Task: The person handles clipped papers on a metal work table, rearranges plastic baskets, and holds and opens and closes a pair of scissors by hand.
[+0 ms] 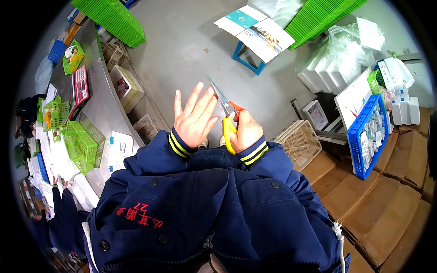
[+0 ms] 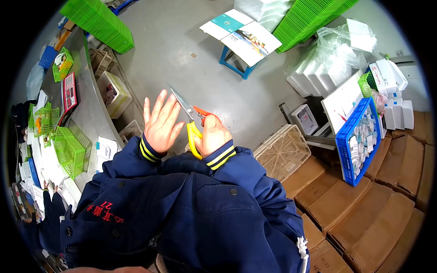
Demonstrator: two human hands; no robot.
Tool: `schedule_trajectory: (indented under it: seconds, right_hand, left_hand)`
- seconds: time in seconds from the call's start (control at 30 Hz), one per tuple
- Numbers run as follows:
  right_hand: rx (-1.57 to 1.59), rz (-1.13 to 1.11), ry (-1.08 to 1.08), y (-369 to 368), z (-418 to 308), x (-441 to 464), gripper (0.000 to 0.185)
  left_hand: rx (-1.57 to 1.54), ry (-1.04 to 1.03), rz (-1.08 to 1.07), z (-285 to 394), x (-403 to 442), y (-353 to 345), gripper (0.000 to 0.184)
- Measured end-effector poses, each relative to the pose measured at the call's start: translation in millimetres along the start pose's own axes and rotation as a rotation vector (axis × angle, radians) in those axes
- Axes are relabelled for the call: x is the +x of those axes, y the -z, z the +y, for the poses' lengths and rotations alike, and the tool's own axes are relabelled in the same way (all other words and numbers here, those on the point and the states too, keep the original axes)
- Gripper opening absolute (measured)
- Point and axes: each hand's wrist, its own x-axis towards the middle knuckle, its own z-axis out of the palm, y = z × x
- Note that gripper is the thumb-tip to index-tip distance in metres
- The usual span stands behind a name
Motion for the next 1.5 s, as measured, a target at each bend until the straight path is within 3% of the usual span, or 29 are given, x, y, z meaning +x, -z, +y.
schedule_trajectory:
  seconds: [0.1, 0.33, 0.47, 0.8, 0.93, 1.0, 1.07, 1.13, 1.2, 1.27, 1.5]
  right_hand:
    - [0.19, -0.08, -0.16, -2, 0, 2, 0.042]
    - [0.363, -0.051, -0.116, 2, 12, 7, 0.055]
    - [0.25, -0.049, -0.006, 3, 11, 8, 0.056]
    - [0.36, -0.084, -0.082, -3, 15, 10, 0.061]
    - [0.413, -0.078, -0.096, -9, 20, 8, 0.044]
    - [0.623, -0.178, -0.099, -9, 16, 14, 0.031]
    - [1.315, -0.502, -0.39, 2, 19, 13, 0.019]
    - [1.874, -0.76, -0.339, -11, 30, 19, 0.028]
    - [2.008, -0.813, -0.323, -8, 26, 20, 0.037]
    - [2.074, -0.87, -0.216, -12, 28, 23, 0.037]
    - [2.139, -0.819, -0.324, -8, 24, 19, 0.041]
  left_hand:
    - [-0.003, 0.014, -0.017, 3, 4, 4, 0.051]
    - [0.005, -0.023, -0.065, -3, 3, 7, 0.05]
    - [0.007, -0.059, -0.058, -4, 4, 4, 0.044]
    - [0.025, -0.127, -0.068, -10, 2, 0, 0.04]
    - [-0.037, -0.135, -0.106, -13, 6, 3, 0.04]
    - [-0.136, -0.126, -0.087, -19, 9, 1, 0.039]
    - [-0.388, 0.078, 0.007, -24, 2, -8, 0.036]
    - [-0.367, 0.084, 0.147, -25, 4, -12, 0.021]
    - [-0.571, 0.27, 0.066, -22, -3, -13, 0.017]
    - [-0.58, 0.251, 0.056, -20, -3, -13, 0.016]
    - [-0.649, 0.236, 0.043, -16, -8, -13, 0.017]
